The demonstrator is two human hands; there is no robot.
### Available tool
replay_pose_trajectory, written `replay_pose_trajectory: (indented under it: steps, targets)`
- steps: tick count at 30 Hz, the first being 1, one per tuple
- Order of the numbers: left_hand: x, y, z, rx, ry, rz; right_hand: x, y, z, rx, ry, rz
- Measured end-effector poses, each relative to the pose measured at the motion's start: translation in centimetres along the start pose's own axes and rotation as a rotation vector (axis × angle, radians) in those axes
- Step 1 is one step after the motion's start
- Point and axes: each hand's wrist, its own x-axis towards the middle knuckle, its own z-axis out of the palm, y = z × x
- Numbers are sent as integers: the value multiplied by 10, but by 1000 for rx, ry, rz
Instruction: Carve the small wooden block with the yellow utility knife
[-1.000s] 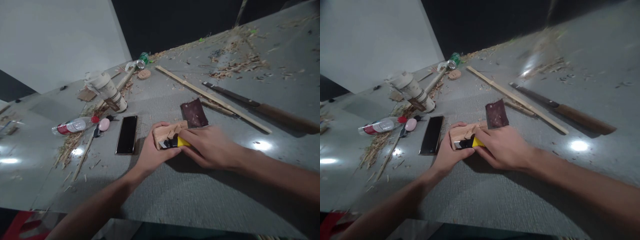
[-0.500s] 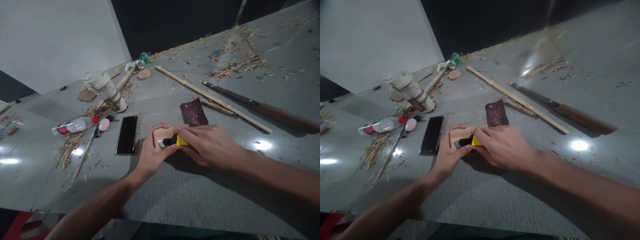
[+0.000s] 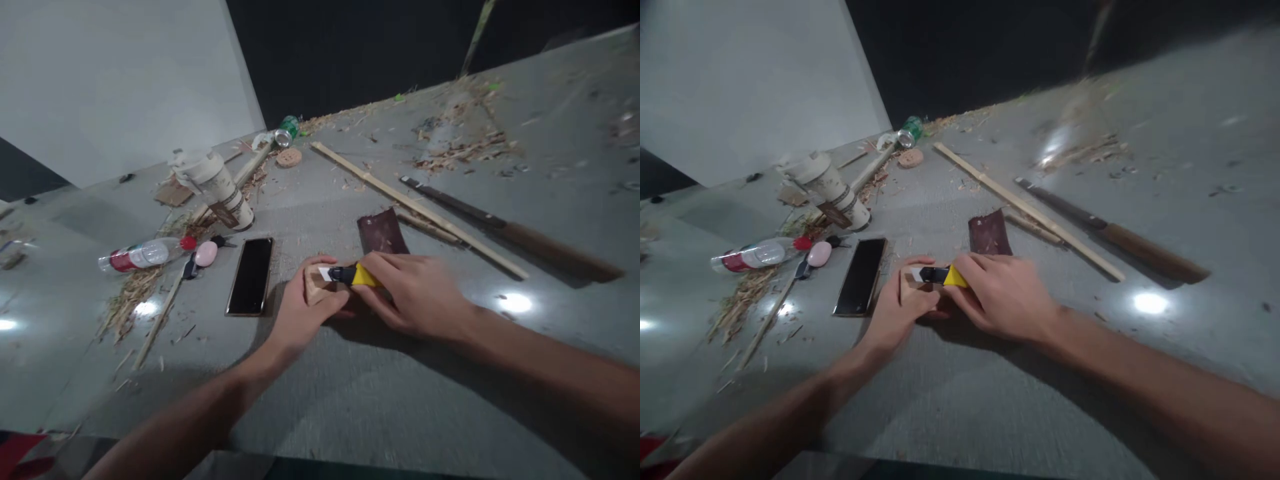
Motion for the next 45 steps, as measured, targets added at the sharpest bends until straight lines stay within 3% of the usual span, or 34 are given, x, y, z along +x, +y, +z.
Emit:
replay_pose_trajectory:
  steps: [4, 7, 12, 19, 29, 45]
  targets:
    - [2, 3, -1, -25, 80, -43, 0, 9, 2, 292, 37, 136]
    - [6, 5, 1, -52, 76, -25, 0, 18, 1, 296, 40, 183]
    - [12, 8, 5, -62, 245, 5, 4, 26, 1, 326, 44, 252]
    - [16, 11, 10, -128, 302, 7, 5, 26, 4, 408, 70, 302]
    - [40, 9, 10, -202, 71, 21, 7, 34, 12, 536, 154, 330]
    - [34, 13, 11, -170, -28, 21, 3, 40, 7, 735, 256, 334]
